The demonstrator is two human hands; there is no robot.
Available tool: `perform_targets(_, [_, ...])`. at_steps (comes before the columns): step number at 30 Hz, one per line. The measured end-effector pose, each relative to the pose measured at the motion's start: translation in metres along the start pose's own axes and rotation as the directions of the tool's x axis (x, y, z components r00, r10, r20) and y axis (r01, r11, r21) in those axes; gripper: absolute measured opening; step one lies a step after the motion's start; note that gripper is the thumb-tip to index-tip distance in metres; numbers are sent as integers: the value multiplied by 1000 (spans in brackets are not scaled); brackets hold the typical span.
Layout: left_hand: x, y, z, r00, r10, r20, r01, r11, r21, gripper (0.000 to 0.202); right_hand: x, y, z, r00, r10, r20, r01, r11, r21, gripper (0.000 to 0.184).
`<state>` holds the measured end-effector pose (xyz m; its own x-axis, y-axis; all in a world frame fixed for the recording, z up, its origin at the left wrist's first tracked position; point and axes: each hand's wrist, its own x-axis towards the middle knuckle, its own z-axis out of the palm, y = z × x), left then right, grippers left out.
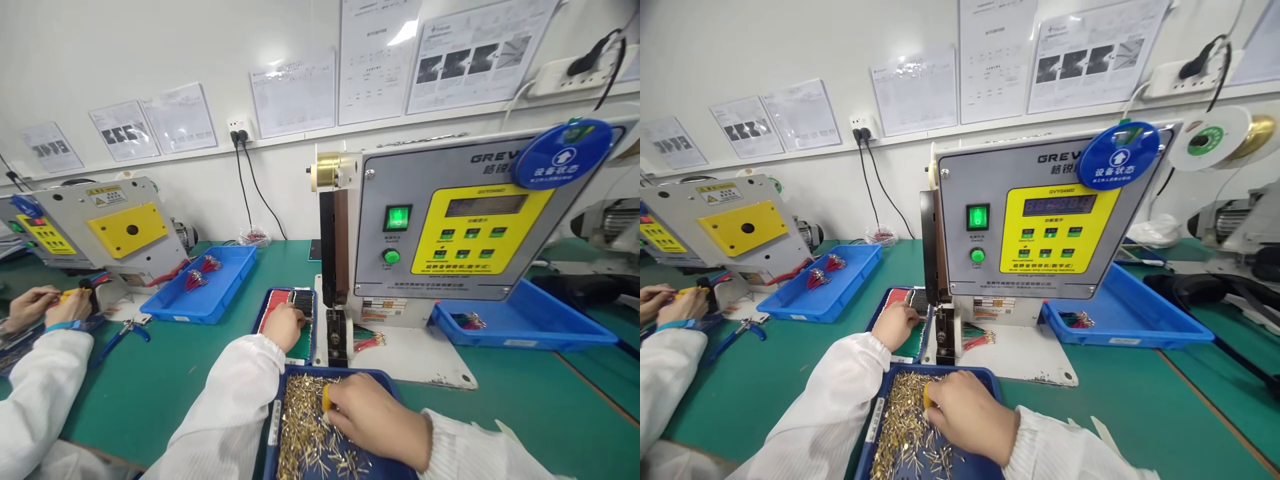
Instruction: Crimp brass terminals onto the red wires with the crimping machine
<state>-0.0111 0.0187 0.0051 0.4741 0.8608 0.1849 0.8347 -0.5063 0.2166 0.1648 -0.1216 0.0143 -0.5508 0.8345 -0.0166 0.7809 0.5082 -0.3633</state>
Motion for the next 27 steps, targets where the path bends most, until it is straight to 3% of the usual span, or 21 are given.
perform_targets(8, [-2,-3,1,1000,-12,-17,11,999,-32,20,-1,-2,-3,995,-27,-97,33,997,64,21])
perform_targets(17, [1,-4,3,1000,4,-27,-5,999,-34,12,-1,-1,-5,982,32,-188,3,983,181,7])
perform_targets(27, [12,-11,12,992,-24,-127,19,999,-36,20,0,0,-2,967,30,-253,4,991,133,5])
